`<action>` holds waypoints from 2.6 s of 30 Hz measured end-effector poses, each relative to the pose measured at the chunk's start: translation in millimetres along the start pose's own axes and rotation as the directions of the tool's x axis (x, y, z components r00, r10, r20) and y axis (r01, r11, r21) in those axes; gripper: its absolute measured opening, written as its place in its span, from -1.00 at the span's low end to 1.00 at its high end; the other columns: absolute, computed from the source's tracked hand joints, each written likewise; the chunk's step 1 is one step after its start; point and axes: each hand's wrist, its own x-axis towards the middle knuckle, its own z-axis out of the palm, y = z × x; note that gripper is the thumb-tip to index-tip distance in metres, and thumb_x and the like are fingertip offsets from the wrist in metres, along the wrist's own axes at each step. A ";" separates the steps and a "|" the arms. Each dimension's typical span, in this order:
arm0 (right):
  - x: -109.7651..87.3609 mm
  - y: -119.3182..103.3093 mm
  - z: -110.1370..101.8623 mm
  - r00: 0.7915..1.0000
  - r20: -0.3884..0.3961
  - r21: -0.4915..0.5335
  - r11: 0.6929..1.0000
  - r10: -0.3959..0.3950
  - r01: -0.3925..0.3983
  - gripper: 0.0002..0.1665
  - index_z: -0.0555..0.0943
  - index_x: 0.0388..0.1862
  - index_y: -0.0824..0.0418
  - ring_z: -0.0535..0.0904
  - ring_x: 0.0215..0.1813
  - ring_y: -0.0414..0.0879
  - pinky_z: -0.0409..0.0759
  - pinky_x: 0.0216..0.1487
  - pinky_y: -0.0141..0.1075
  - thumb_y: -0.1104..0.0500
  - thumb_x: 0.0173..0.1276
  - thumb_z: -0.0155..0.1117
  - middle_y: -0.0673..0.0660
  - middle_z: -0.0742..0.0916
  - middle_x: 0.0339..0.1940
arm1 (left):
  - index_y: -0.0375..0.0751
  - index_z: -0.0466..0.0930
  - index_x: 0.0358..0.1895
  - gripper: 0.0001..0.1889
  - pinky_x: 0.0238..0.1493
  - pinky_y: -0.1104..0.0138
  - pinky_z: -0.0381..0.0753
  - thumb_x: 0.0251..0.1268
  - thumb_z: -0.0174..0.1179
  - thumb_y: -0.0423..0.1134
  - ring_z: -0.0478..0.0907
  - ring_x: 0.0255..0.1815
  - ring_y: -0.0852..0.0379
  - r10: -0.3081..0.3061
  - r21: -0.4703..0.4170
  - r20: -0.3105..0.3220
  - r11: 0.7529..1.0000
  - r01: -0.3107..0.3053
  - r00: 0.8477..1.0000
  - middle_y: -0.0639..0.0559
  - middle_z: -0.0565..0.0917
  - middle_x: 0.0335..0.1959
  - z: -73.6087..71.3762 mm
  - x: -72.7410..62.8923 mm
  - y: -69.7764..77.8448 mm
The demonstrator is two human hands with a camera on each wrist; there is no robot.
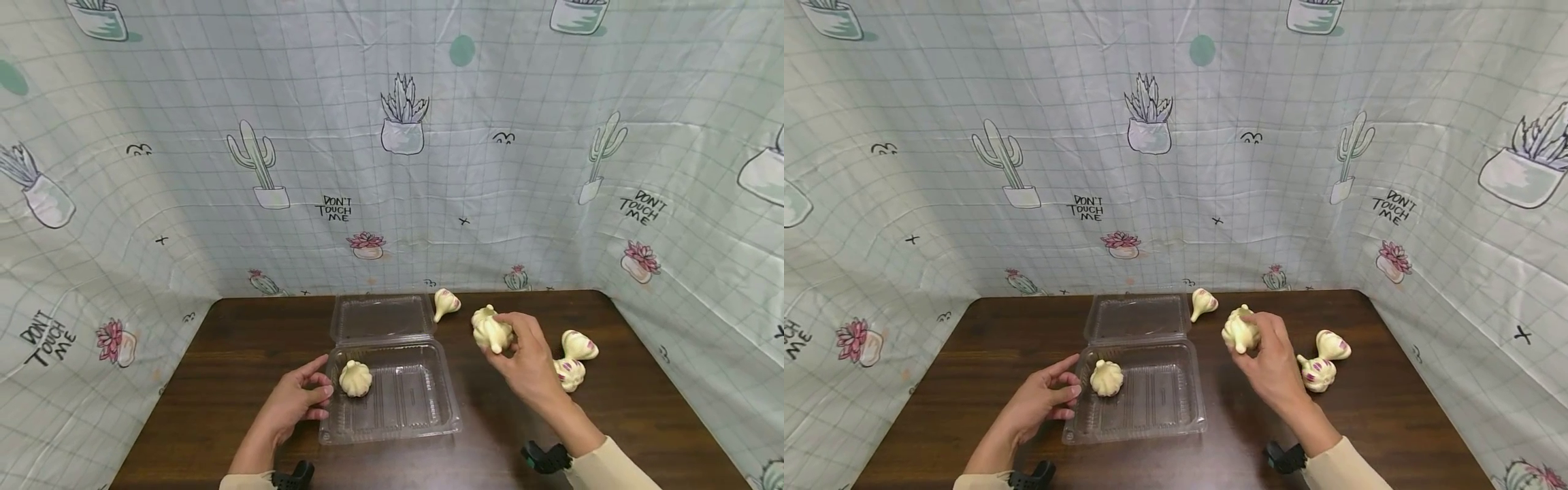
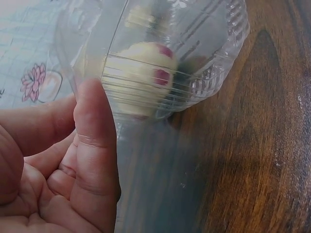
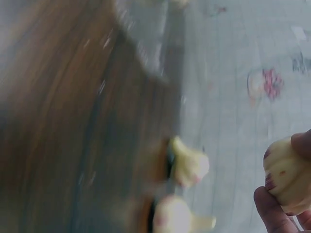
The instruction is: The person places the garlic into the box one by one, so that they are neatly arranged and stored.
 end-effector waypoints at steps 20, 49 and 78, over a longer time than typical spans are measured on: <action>6.5 -75.4 90.5 0.947 0.285 0.258 0.939 0.152 -0.228 -0.39 0.64 0.29 0.14 0.70 0.02 0.06 0.76 -0.14 -0.29 0.32 0.26 0.60 0.19 0.69 0.20 | -0.29 0.21 0.65 -0.28 -0.41 0.35 0.74 0.49 0.20 -0.53 0.52 -0.24 0.05 0.007 0.003 0.005 1.000 -0.007 1.000 -0.15 0.48 0.01 -1.7 2.1 0.1; -13.9 -78.4 134.1 0.949 0.297 0.100 0.985 0.104 -0.139 -0.49 0.74 0.14 0.15 0.69 0.13 0.16 0.71 0.04 0.01 0.29 0.17 0.61 0.20 0.76 0.12 | -0.30 0.17 0.66 -0.26 -0.41 0.35 0.74 0.47 0.20 -0.54 0.52 -0.25 0.07 0.018 -0.006 0.024 1.000 -0.018 1.000 -0.13 0.47 -0.03 -2.6 0.6 -1.0; -18.4 -73.9 138.3 0.939 0.330 0.031 0.994 0.092 -0.108 -0.56 0.77 0.01 0.16 0.73 0.02 0.11 0.71 0.01 -0.02 0.23 0.10 0.61 0.21 0.79 -0.02 | -0.29 0.17 0.66 -0.26 -0.41 0.34 0.74 0.48 0.20 -0.55 0.51 -0.25 0.05 0.008 -0.001 0.014 1.000 -0.008 1.000 -0.12 0.46 -0.04 -1.3 -0.1 -1.6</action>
